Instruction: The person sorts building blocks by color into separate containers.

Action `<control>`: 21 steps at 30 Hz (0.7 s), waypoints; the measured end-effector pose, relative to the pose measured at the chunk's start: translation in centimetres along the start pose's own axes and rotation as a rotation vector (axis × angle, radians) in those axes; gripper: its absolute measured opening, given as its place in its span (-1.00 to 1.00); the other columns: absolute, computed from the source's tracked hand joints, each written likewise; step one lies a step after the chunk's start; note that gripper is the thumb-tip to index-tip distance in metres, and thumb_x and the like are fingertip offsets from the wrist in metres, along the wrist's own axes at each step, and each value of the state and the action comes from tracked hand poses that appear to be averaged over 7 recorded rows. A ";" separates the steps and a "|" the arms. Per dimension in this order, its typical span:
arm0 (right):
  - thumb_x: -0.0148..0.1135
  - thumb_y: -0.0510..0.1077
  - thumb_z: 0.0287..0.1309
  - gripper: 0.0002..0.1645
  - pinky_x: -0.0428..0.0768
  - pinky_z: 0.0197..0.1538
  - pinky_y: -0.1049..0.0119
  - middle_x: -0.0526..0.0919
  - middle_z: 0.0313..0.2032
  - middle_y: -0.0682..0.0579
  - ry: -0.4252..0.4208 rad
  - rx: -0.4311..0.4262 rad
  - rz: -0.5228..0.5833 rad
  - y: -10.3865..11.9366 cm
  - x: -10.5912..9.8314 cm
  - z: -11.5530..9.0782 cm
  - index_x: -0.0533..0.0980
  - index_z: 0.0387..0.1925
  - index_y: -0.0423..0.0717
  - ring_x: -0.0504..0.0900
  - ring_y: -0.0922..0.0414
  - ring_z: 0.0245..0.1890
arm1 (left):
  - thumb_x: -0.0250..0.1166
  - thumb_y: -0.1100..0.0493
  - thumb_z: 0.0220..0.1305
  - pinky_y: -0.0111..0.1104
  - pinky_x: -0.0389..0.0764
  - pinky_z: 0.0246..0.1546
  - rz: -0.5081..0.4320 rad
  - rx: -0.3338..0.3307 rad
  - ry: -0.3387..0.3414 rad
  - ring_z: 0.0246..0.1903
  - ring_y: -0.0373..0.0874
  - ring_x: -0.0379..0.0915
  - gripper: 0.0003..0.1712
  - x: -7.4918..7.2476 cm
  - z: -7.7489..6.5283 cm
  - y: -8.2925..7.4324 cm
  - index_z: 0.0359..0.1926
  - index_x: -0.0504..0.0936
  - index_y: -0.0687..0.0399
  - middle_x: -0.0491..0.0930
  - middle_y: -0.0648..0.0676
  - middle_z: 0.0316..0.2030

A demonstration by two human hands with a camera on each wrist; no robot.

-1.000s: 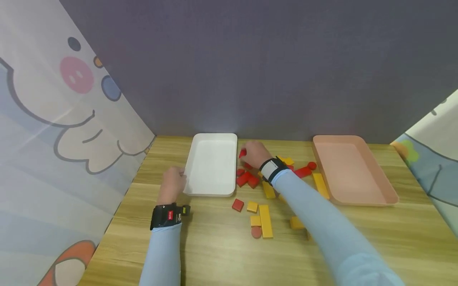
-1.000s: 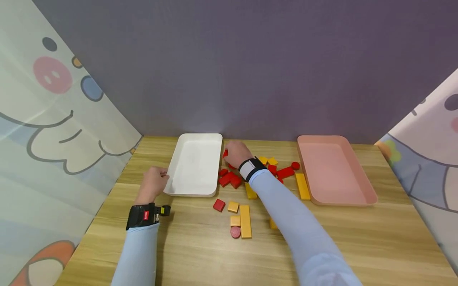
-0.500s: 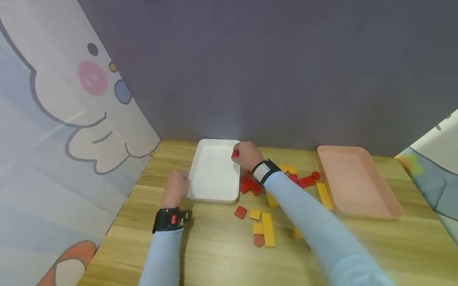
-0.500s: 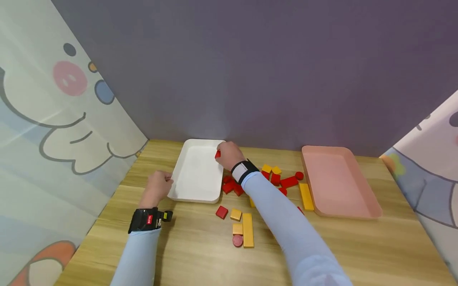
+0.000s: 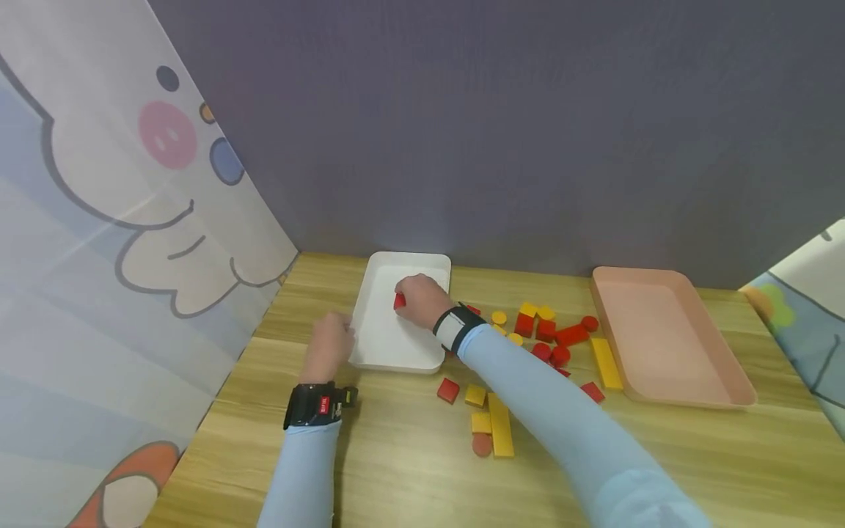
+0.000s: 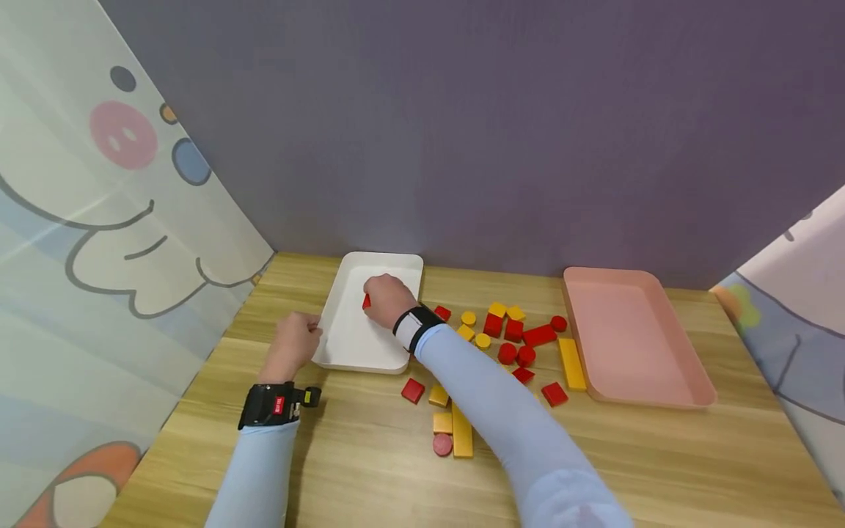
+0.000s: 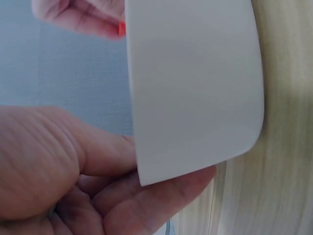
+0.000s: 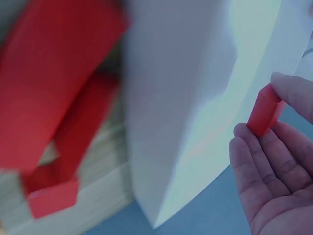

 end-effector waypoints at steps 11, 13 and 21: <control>0.35 -0.23 0.23 -0.82 0.34 -0.31 0.38 0.50 -0.57 0.11 -0.012 -0.053 -0.012 2.1 1.6 1.2 0.64 -0.51 -0.09 0.41 0.13 -0.43 | 0.18 0.36 0.45 -0.16 0.69 -0.19 0.014 0.003 -0.012 -0.11 0.13 0.66 -0.55 -0.2 0.0 -0.2 0.30 0.57 0.39 0.63 0.41 0.20; 0.37 -0.22 0.23 -0.84 0.35 -0.29 0.38 0.53 -0.55 0.10 -0.015 -0.048 -0.009 2.2 1.6 1.1 0.65 -0.49 -0.08 0.43 0.13 -0.42 | 0.18 0.36 0.45 -0.18 0.68 -0.21 0.019 0.003 -0.013 -0.11 0.13 0.66 -0.55 -0.2 0.0 -0.2 0.31 0.56 0.39 0.63 0.42 0.20; 0.42 -0.15 0.25 -0.79 0.64 0.00 0.26 0.82 -0.18 -0.02 0.032 -0.028 -0.030 2.8 1.7 1.0 0.75 -0.12 -0.14 0.62 0.10 -0.24 | 0.17 0.34 0.46 -0.23 0.65 -0.24 0.024 -0.021 0.012 -0.10 0.12 0.64 -0.54 -0.1 0.1 -0.2 0.33 0.55 0.35 0.64 0.40 0.20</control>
Point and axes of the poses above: each hand's wrist, its own z-axis towards the middle knuckle, its own x-axis out of the palm, y = z × x, the point moved 7 cm from there along z, towards the middle knuckle
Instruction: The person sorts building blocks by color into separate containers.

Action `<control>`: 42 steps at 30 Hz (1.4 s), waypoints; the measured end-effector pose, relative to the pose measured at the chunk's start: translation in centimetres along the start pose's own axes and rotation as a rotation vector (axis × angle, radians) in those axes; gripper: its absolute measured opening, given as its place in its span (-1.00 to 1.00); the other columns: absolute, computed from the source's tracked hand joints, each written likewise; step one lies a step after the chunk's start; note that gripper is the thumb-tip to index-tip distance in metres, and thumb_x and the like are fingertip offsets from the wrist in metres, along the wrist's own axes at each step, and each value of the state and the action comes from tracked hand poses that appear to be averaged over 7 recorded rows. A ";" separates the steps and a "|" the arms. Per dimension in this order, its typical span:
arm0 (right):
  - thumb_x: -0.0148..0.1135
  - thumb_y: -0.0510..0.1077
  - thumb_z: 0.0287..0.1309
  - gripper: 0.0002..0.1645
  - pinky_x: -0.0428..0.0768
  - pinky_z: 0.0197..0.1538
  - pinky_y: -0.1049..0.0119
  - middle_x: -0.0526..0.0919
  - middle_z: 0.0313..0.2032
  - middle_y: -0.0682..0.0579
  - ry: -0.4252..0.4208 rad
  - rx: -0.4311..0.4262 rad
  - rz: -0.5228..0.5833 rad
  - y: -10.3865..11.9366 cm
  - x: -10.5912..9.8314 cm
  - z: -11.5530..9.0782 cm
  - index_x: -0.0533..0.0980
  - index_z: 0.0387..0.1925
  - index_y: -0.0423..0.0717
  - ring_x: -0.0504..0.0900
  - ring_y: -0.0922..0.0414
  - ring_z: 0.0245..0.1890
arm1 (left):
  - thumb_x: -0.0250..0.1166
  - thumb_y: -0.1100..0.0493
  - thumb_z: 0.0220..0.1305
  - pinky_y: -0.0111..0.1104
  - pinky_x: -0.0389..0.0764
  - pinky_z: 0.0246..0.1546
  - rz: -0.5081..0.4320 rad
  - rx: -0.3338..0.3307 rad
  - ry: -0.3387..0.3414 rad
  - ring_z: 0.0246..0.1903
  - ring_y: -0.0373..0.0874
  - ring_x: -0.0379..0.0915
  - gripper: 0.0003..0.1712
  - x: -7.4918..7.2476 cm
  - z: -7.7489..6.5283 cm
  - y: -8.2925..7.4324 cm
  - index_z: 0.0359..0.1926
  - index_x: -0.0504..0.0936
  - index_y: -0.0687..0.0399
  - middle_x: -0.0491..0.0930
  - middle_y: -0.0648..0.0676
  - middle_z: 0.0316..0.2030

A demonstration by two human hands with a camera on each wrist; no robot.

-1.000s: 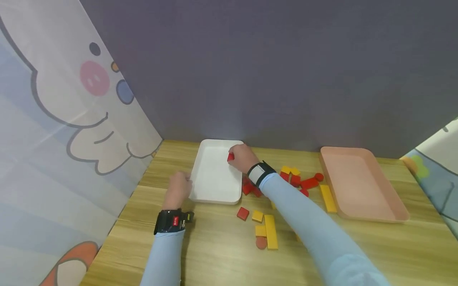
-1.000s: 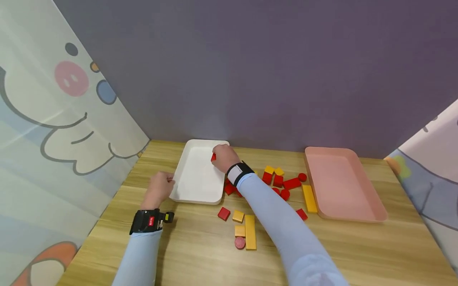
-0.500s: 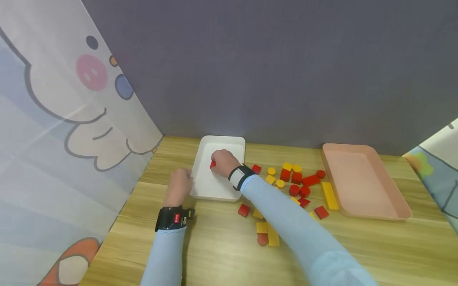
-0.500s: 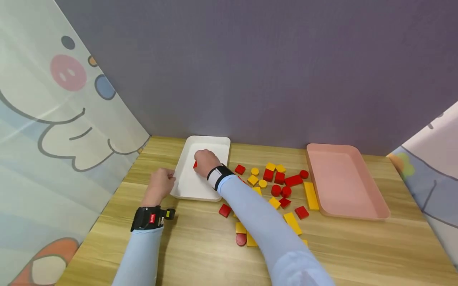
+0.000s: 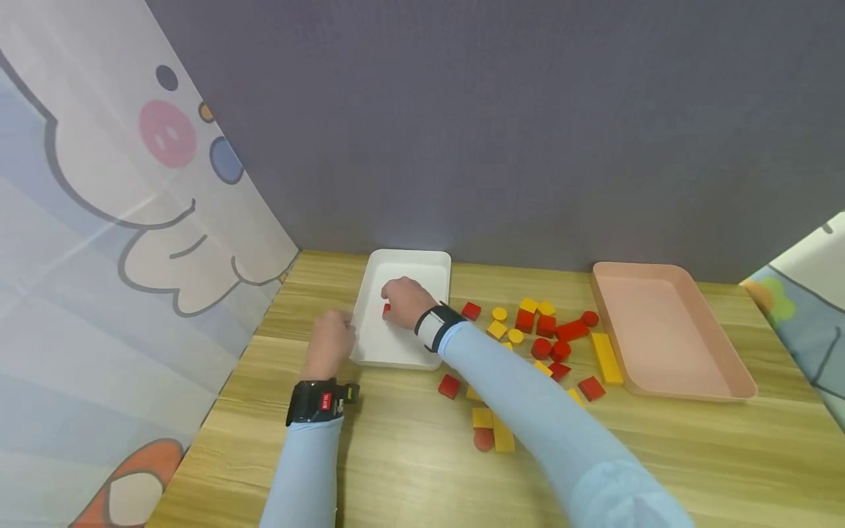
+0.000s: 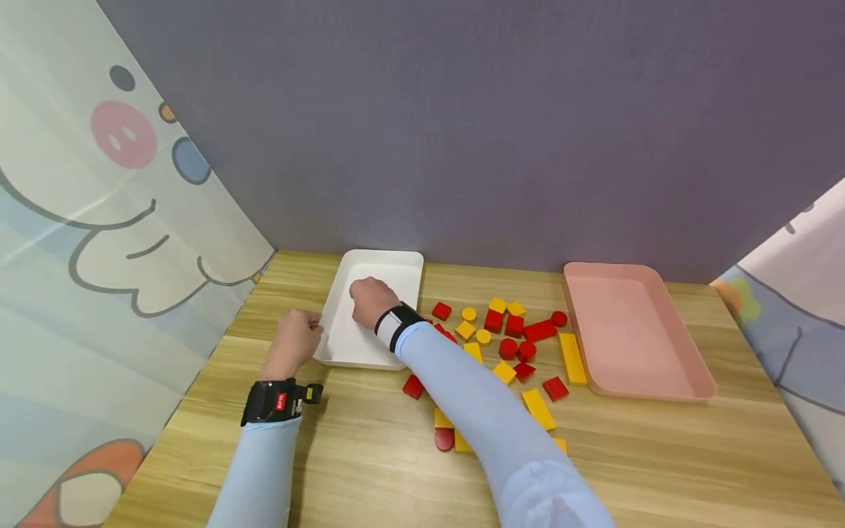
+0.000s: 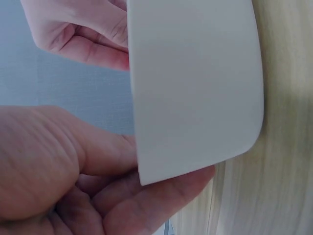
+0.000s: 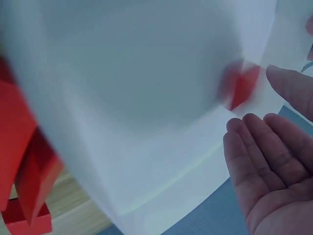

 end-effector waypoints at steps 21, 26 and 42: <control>0.44 0.02 0.23 -0.19 0.46 0.47 -0.01 0.54 0.41 -0.17 0.016 0.220 0.121 -9.1 -9.1 -6.6 0.44 0.43 -0.19 0.49 -0.13 0.39 | 0.09 0.34 0.50 -0.27 0.55 -0.22 -0.041 -0.030 0.045 -0.02 0.15 0.57 -0.50 -0.2 -0.2 -0.4 0.40 0.49 0.34 0.57 0.37 0.28; 0.47 0.06 0.19 -0.04 0.36 0.51 -0.16 0.40 0.49 -0.25 0.055 0.304 0.106 -14.8 -10.3 -9.8 0.32 0.51 -0.21 0.34 -0.25 0.49 | 0.08 0.36 0.48 -0.30 0.53 -0.27 -0.025 -0.016 0.036 -0.06 0.16 0.57 -0.51 -0.4 -0.3 -0.4 0.37 0.50 0.39 0.58 0.40 0.24; 0.50 -0.17 0.11 -0.14 0.63 0.25 -0.13 0.47 0.36 -0.42 0.178 0.486 0.144 -22.7 -10.0 -16.1 0.41 0.42 -0.29 0.53 -0.29 0.20 | 0.09 0.34 0.51 -0.17 0.60 -0.12 -0.038 -0.057 0.035 0.03 0.19 0.55 -0.52 -1.6 -0.7 1.6 0.38 0.49 0.40 0.53 0.43 0.30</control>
Point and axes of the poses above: each hand's wrist, its own z-axis towards the middle knuckle, its own x-axis out of the palm, y = z × x, the point moved 7 cm from there along z, towards the middle knuckle
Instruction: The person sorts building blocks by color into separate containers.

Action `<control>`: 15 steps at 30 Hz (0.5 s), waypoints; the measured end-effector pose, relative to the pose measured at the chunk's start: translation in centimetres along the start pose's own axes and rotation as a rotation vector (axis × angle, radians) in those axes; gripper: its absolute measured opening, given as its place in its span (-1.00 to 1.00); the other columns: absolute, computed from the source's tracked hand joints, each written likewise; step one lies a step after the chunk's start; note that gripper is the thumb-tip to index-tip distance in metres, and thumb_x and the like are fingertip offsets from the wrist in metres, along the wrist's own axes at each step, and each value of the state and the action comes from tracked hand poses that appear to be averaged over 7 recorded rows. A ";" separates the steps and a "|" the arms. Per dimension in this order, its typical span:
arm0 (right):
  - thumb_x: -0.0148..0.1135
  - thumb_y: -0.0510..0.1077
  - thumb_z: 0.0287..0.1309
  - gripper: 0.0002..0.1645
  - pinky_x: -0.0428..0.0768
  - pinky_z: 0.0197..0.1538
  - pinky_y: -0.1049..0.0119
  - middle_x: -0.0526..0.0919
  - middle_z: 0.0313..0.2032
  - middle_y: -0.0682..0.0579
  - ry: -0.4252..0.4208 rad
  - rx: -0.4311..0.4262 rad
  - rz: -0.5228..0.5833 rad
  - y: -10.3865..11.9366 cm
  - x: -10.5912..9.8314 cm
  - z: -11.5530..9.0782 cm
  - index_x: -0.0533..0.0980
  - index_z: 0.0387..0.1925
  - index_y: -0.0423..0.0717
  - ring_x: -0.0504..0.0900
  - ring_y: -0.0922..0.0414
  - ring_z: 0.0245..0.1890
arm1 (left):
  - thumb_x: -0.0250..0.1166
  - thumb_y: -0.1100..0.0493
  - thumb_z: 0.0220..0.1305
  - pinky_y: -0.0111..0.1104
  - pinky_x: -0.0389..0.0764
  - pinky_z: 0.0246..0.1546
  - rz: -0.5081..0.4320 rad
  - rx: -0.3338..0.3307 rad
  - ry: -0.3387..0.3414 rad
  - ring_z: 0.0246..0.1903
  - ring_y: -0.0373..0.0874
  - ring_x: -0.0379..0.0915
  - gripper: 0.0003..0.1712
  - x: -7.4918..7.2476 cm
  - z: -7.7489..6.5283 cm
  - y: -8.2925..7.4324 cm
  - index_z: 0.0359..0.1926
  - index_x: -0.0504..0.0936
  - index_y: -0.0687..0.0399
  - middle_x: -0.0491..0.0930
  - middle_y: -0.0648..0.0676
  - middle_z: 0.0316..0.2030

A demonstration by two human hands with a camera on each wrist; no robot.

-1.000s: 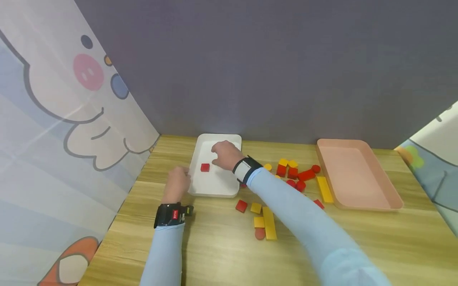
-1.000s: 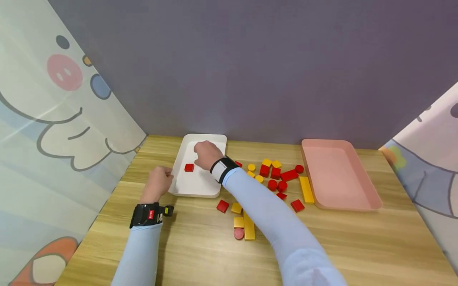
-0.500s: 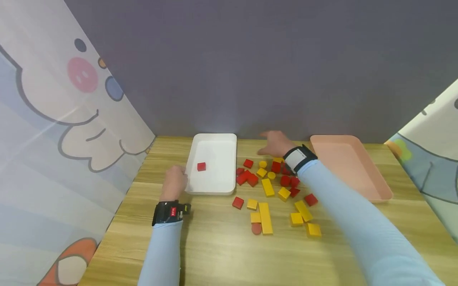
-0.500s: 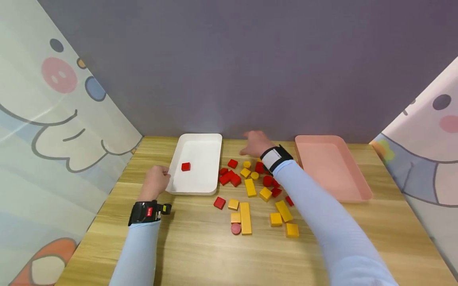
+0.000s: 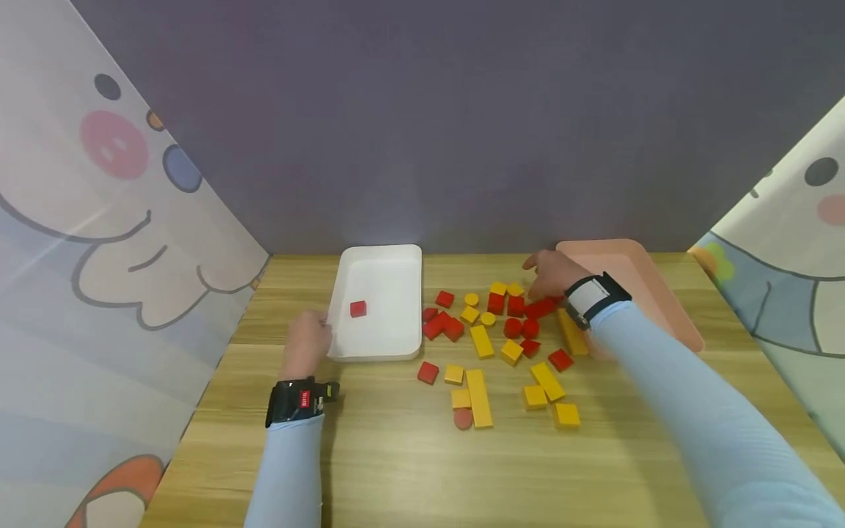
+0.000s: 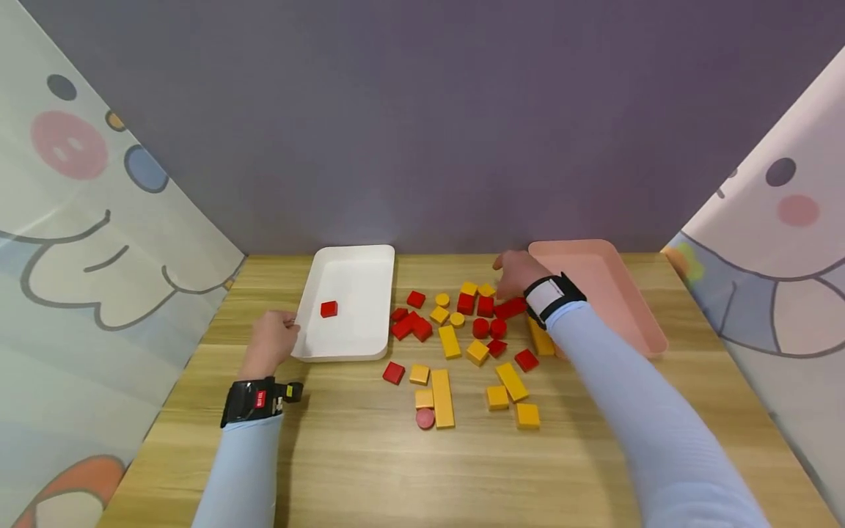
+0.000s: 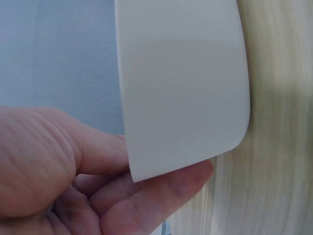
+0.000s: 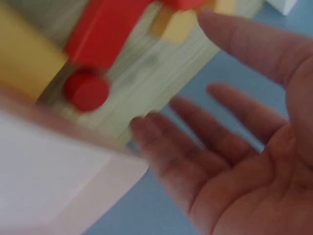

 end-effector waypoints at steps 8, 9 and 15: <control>0.45 -0.47 -0.03 -0.09 0.71 0.10 -0.01 0.48 0.40 -0.32 0.071 -0.019 -0.083 -0.7 0.8 -0.9 0.48 0.42 -0.09 0.54 -0.18 0.06 | 0.12 0.34 0.49 -0.14 0.64 -0.12 0.030 0.015 -0.019 0.01 0.20 0.58 -0.54 -0.2 0.2 -0.1 0.34 0.52 0.40 0.55 0.44 0.28; 0.45 -0.47 -0.02 -0.09 0.69 0.15 -0.07 0.48 0.40 -0.32 0.079 -0.016 -0.092 -0.8 1.1 -1.1 0.47 0.43 -0.08 0.54 -0.19 0.08 | 0.12 0.34 0.49 -0.15 0.63 -0.13 0.030 0.014 -0.019 0.00 0.20 0.57 -0.54 -0.2 0.2 -0.1 0.34 0.53 0.40 0.55 0.44 0.28; 0.51 -0.44 -0.02 -0.17 0.57 0.30 -0.23 0.61 0.29 -0.29 0.088 -0.041 -0.123 -0.8 2.3 -1.1 0.52 0.36 -0.19 0.57 -0.20 0.13 | 0.13 0.34 0.49 -0.17 0.63 -0.16 0.038 0.014 -0.014 -0.01 0.21 0.58 -0.54 0.0 0.3 -0.1 0.34 0.53 0.40 0.55 0.45 0.27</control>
Point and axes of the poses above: each hand's wrist, its own z-axis towards the middle knuckle, its own x-axis out of the palm, y = z × x, the point moved 7 cm from there along z, towards the middle knuckle
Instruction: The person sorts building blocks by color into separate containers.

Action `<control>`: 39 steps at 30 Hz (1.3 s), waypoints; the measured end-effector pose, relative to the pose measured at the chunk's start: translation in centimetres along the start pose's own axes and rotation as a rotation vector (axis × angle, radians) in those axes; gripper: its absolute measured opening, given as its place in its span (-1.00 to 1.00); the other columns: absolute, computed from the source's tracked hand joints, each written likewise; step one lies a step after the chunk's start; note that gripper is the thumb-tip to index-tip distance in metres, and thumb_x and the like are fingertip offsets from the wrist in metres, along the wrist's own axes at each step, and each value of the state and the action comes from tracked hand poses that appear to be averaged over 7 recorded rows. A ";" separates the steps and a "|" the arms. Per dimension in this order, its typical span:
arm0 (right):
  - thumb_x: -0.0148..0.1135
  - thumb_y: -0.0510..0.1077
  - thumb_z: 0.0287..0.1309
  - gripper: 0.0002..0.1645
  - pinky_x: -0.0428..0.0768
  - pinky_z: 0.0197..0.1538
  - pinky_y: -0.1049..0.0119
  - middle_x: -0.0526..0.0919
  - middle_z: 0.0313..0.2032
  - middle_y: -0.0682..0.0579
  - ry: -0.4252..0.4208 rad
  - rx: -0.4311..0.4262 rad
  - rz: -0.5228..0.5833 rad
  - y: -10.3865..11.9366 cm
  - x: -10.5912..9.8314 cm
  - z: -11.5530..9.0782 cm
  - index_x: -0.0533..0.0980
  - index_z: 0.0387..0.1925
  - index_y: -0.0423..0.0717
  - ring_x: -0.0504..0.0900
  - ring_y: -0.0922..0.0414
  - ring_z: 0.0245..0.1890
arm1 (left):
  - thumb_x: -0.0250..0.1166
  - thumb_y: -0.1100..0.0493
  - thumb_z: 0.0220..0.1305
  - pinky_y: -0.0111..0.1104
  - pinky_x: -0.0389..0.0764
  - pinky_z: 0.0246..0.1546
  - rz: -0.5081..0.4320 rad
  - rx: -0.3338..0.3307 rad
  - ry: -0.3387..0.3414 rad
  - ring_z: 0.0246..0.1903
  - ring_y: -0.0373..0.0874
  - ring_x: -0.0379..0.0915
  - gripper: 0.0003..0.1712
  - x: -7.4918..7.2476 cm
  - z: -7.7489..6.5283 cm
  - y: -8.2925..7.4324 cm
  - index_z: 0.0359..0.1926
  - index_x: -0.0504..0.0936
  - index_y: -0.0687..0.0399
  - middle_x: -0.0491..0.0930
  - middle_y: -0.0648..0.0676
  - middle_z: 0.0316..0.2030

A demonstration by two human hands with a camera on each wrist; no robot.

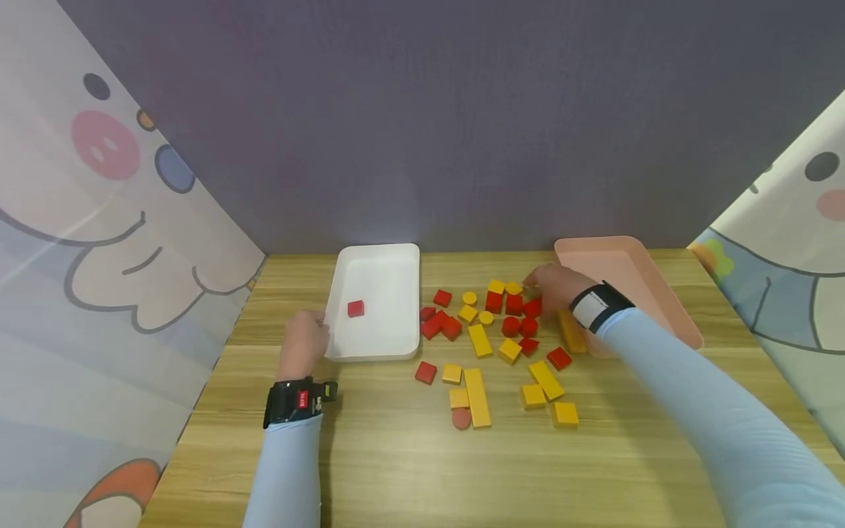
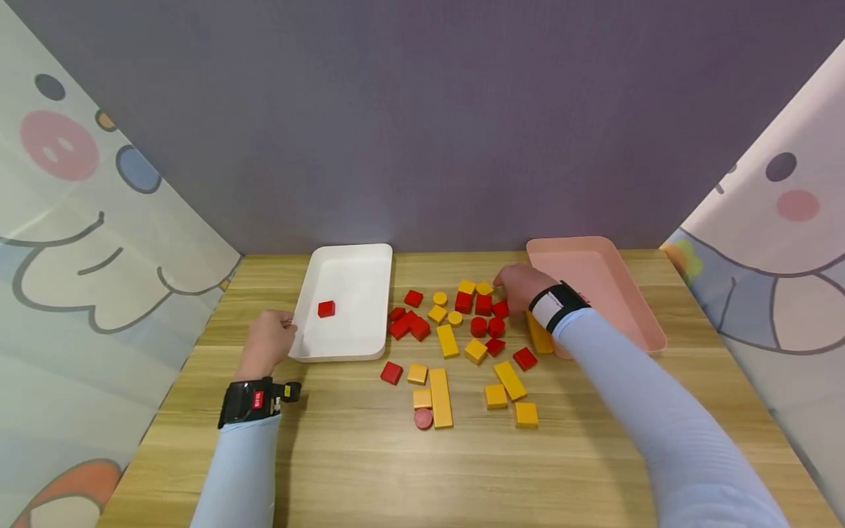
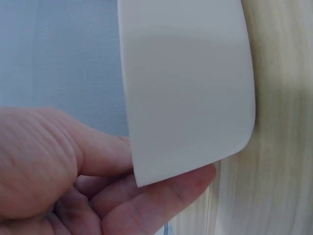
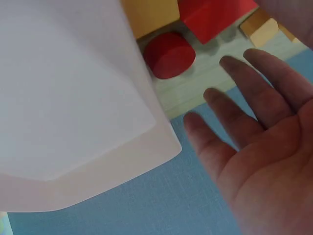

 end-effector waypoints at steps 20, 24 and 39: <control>0.57 -0.32 0.00 -0.60 0.69 0.13 -0.03 0.79 -0.13 -0.08 -0.065 -0.142 -0.121 1.3 0.0 1.5 0.76 -0.04 -0.16 0.61 -0.02 -0.18 | 0.13 0.33 0.50 -0.15 0.62 -0.11 -0.003 0.001 -0.018 0.02 0.21 0.55 -0.51 -0.5 0.0 -0.1 0.39 0.50 0.34 0.53 0.42 0.31; 0.58 -0.30 0.01 -0.59 0.69 0.12 -0.02 0.79 -0.10 -0.10 -0.045 -0.121 -0.092 1.2 -0.1 1.6 0.76 -0.02 -0.17 0.60 -0.04 -0.18 | 0.13 0.33 0.50 -0.14 0.63 -0.09 -0.002 0.006 -0.018 0.03 0.20 0.55 -0.52 -0.5 0.1 -0.2 0.38 0.50 0.34 0.53 0.41 0.32; 0.53 -0.30 0.03 -0.71 0.72 -0.03 0.07 0.79 -0.22 -0.05 -0.180 -0.213 -0.147 5.2 -2.4 1.6 0.78 -0.14 -0.14 0.65 -0.02 -0.24 | 0.12 0.35 0.49 -0.16 0.64 -0.13 -0.021 0.033 -0.024 0.04 0.17 0.57 -0.53 0.0 -0.1 -0.1 0.35 0.52 0.36 0.53 0.40 0.32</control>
Point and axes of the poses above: each hand's wrist, its own z-axis towards the middle knuckle, its own x-axis out of the palm, y = z × x, the point moved 7 cm from there along z, towards the middle knuckle
